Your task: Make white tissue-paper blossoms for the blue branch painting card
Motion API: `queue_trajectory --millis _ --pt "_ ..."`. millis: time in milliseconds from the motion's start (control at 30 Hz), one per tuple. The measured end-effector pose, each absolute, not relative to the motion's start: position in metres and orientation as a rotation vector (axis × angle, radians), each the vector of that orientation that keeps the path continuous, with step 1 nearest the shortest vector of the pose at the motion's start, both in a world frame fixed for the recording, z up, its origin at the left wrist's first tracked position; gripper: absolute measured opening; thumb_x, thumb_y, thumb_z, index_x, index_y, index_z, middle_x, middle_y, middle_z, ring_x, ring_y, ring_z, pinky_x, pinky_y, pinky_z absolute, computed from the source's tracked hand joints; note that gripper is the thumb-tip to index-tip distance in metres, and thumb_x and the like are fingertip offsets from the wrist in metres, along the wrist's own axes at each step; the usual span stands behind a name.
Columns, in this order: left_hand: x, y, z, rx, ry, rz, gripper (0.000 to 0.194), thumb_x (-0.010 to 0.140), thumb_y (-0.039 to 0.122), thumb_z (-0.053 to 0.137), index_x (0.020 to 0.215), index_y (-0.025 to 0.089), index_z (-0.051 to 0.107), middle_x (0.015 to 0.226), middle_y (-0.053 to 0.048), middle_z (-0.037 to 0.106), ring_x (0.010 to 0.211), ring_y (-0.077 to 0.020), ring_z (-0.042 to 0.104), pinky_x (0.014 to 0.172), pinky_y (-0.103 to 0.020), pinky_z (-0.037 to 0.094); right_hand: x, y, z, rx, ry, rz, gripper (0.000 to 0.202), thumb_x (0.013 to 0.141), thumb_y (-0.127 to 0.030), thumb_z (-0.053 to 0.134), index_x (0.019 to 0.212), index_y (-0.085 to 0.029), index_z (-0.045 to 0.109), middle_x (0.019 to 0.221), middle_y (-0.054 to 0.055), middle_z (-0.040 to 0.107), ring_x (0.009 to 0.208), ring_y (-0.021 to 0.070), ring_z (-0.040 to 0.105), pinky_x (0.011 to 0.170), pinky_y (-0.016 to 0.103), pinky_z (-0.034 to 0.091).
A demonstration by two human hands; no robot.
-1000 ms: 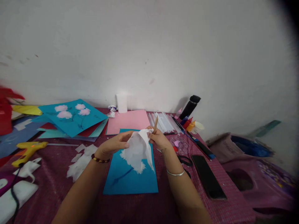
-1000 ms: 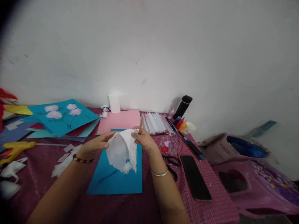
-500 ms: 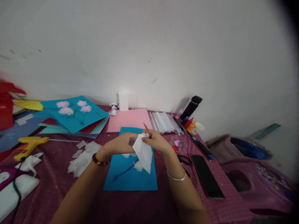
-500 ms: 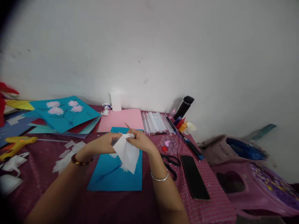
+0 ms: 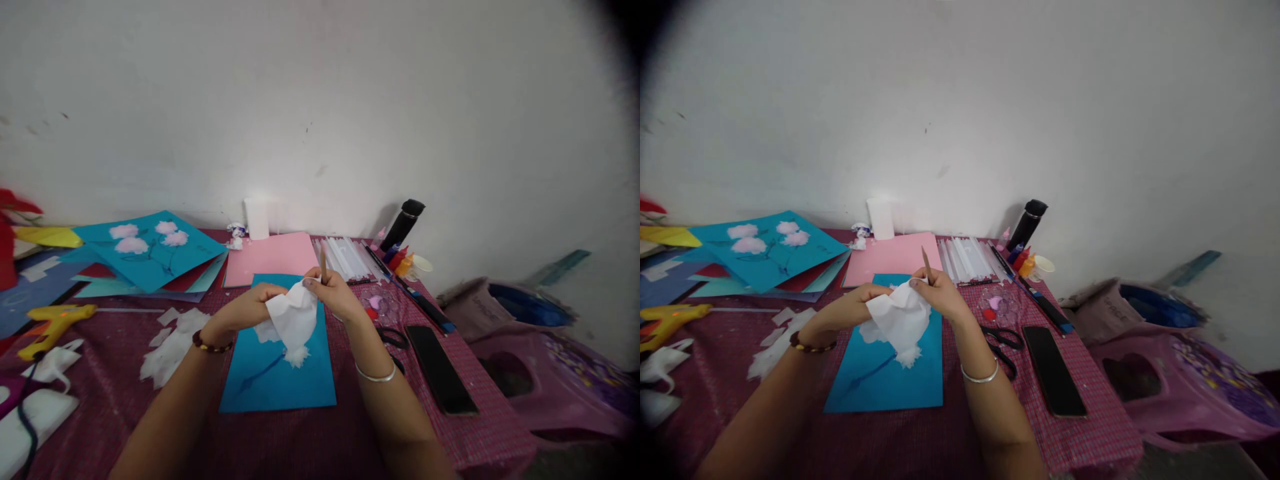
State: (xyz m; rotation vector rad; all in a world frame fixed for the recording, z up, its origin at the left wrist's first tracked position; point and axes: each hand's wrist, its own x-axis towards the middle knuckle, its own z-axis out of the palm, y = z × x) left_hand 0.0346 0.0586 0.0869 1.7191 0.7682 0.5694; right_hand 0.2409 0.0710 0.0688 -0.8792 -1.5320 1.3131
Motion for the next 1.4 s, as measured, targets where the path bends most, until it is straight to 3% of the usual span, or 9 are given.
queue_trajectory --millis 300,433,500,767,900,1100,1267,1400 --pt "0.028 0.060 0.089 1.639 0.753 0.551 0.023 0.078 0.033 0.065 0.091 0.015 0.071 0.075 -0.004 0.067 0.061 -0.0140 0.057 0.052 -0.020 0.043 0.240 0.075 0.067 -0.951 -1.324 1.202 0.027 0.071 -0.042 0.069 0.070 -0.016 0.060 0.059 -0.005 0.046 0.054 0.0086 0.038 0.050 0.021 0.027" --pt "0.028 0.062 0.094 1.795 0.610 0.591 0.035 0.070 0.027 0.073 0.104 0.019 0.070 0.105 -0.008 0.066 0.093 -0.0225 0.061 0.078 -0.028 0.049 0.240 0.074 0.068 -0.938 -1.417 1.197 0.024 0.074 -0.040 0.067 0.074 -0.017 0.063 0.061 -0.003 0.050 0.055 0.0096 0.041 0.052 0.022 0.030" --pt "0.027 0.062 0.095 1.830 0.578 0.587 0.035 0.070 0.027 0.074 0.103 0.019 0.070 0.106 -0.008 0.066 0.097 -0.0233 0.060 0.084 -0.030 0.048 0.240 0.072 0.069 -0.911 -1.496 1.199 0.022 0.076 -0.039 0.065 0.078 -0.017 0.065 0.063 -0.003 0.052 0.056 0.0100 0.042 0.053 0.022 0.031" --pt "0.032 0.053 0.091 1.486 0.706 0.677 0.021 0.075 0.035 0.068 0.074 0.015 0.064 0.070 -0.002 0.064 0.059 -0.0120 0.055 0.055 -0.021 0.042 0.240 0.067 0.075 -0.973 -1.654 1.053 0.015 0.076 -0.027 0.060 0.086 -0.019 0.067 0.075 0.000 0.060 0.064 0.0122 0.049 0.056 0.022 0.036" --pt "0.045 0.046 0.096 1.465 0.904 0.677 0.016 0.076 0.032 0.065 0.078 0.016 0.061 0.064 0.002 0.058 0.050 -0.0092 0.047 0.046 -0.019 0.035 0.246 0.064 0.079 -1.086 -1.649 0.844 0.037 0.074 -0.013 0.048 0.106 -0.022 0.065 0.096 0.003 0.065 0.067 0.0128 0.053 0.059 0.024 0.040" --pt "0.056 0.041 0.101 1.761 1.045 0.782 0.015 0.078 0.028 0.055 0.070 0.015 0.058 0.060 0.004 0.047 0.052 -0.0079 0.038 0.046 -0.018 0.029 0.238 0.062 0.079 -0.805 -1.813 0.960 0.046 0.072 -0.007 0.039 0.107 -0.023 0.065 0.104 0.003 0.066 0.098 0.0178 0.058 0.088 0.034 0.045" --pt "0.061 0.038 0.101 1.810 1.016 0.780 0.016 0.075 0.029 0.057 0.071 0.014 0.061 0.065 0.002 0.053 0.057 -0.0103 0.044 0.050 -0.020 0.031 0.229 0.069 0.065 -0.789 -1.759 1.212 0.038 0.075 -0.011 0.045 0.106 -0.024 0.063 0.099 0.002 0.065 0.077 0.0148 0.059 0.071 0.029 0.049" --pt "0.066 0.039 0.097 1.702 1.024 0.819 0.022 0.075 0.034 0.058 0.066 0.014 0.059 0.057 0.004 0.046 0.051 -0.0090 0.038 0.047 -0.020 0.027 0.228 0.070 0.062 -0.679 -1.742 1.297 0.027 0.081 -0.022 0.056 0.106 -0.023 0.065 0.101 0.004 0.065 0.094 0.0181 0.059 0.083 0.031 0.047"
